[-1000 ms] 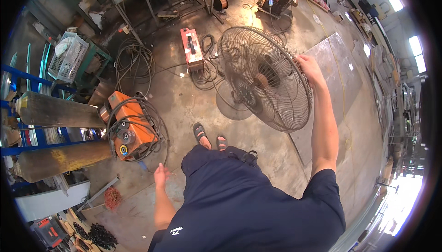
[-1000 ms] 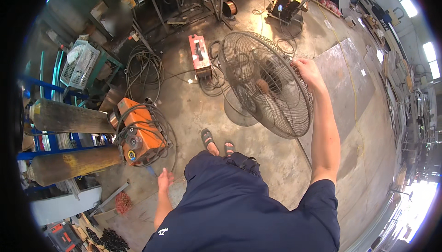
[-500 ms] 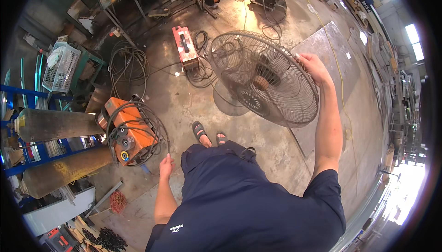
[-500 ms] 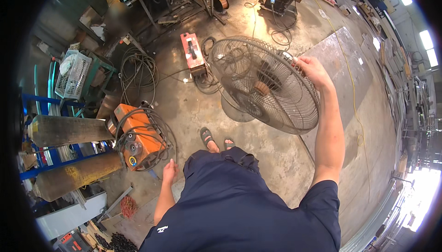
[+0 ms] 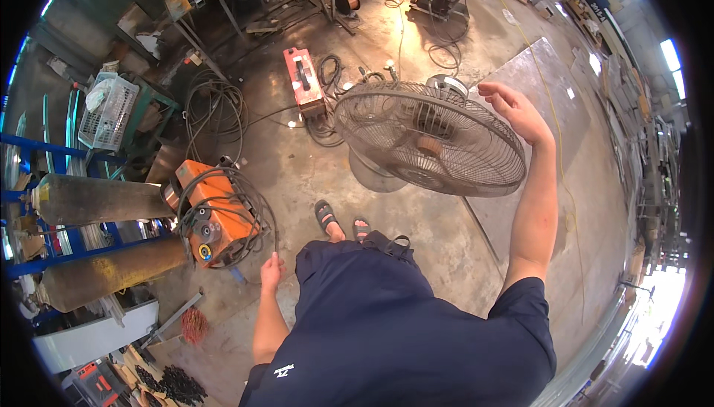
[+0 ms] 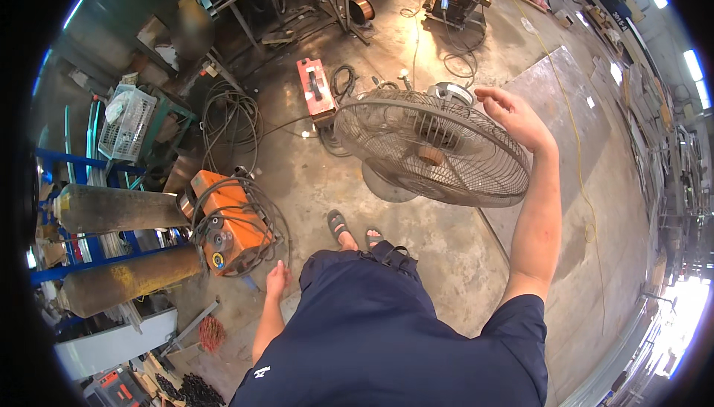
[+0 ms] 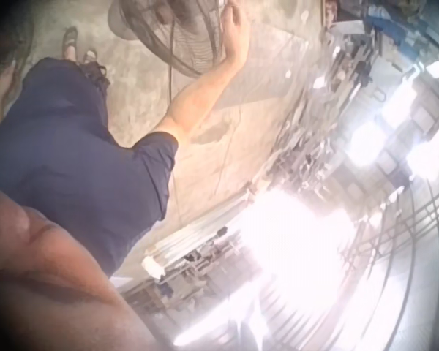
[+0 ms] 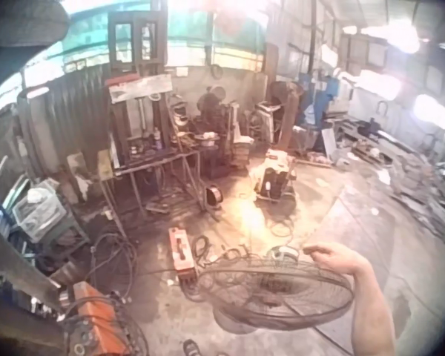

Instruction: The person assembles black plastic components by hand while sitting on the floor, picking them from a box and joining them together. The person also stands up to move a large floor fan to a new position before returning to sit and assemble more parts.

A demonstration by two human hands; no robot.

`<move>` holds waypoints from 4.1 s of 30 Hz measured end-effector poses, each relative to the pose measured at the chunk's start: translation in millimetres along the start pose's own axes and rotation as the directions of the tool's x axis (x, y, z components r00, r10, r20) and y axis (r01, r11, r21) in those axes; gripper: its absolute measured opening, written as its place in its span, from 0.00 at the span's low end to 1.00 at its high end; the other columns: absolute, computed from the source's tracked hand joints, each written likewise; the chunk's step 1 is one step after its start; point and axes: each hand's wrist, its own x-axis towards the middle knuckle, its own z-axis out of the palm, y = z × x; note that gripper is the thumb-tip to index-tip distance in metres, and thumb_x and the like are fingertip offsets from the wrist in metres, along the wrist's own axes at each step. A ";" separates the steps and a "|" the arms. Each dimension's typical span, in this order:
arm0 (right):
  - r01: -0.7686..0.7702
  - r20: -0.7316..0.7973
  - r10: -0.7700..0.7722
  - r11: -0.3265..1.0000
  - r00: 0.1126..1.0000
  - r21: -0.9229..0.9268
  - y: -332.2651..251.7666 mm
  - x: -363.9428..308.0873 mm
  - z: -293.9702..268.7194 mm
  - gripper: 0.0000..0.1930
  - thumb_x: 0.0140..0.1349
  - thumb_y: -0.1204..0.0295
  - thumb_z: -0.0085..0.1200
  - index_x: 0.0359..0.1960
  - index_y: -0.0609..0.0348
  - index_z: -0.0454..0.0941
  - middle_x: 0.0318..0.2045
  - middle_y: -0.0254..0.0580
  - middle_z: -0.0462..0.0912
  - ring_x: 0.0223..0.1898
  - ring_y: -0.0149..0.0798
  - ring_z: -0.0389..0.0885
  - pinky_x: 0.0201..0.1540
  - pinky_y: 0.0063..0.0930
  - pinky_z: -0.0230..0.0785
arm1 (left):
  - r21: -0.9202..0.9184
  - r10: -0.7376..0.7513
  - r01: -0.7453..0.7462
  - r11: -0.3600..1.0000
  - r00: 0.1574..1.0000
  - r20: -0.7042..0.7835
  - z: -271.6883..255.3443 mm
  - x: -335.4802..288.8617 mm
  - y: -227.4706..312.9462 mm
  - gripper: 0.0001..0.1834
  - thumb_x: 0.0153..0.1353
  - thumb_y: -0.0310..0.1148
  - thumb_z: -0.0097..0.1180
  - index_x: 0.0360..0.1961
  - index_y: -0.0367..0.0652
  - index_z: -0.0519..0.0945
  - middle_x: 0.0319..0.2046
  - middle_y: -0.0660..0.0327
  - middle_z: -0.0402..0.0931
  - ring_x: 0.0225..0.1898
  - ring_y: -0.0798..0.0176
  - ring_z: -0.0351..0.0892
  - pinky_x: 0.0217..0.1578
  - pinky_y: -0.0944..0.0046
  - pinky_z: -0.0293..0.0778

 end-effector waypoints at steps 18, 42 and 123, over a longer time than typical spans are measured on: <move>0.750 -0.552 -0.576 0.645 0.603 0.147 -135.9 -53.1 152.3 0.13 0.71 0.70 0.55 0.41 0.72 0.83 0.35 0.49 0.85 0.33 0.38 0.82 0.37 0.28 0.76 | 0.003 0.168 -0.180 0.984 0.910 -0.378 40.5 -116.1 -125.1 0.20 0.63 0.47 0.57 0.37 0.40 0.87 0.40 0.50 0.86 0.42 0.50 0.85 0.45 0.53 0.77; 0.181 0.768 0.367 0.834 0.525 -0.522 57.5 -125.4 610.3 0.10 0.62 0.65 0.58 0.38 0.59 0.83 0.31 0.50 0.86 0.28 0.49 0.82 0.35 0.42 0.75 | -0.449 -0.371 0.269 0.852 0.915 -0.157 33.6 -361.9 -399.0 0.14 0.60 0.38 0.61 0.44 0.44 0.87 0.36 0.53 0.87 0.38 0.55 0.85 0.41 0.57 0.78; 0.967 0.905 0.359 -0.020 -0.230 0.254 -746.5 -1537.8 2222.6 0.15 0.62 0.65 0.50 0.39 0.62 0.85 0.36 0.60 0.85 0.42 0.60 0.84 0.47 0.49 0.75 | -0.820 -0.799 0.260 0.510 0.496 -0.340 -1107.1 -760.4 -1865.6 0.15 0.61 0.38 0.54 0.41 0.42 0.87 0.39 0.48 0.85 0.45 0.46 0.85 0.47 0.51 0.77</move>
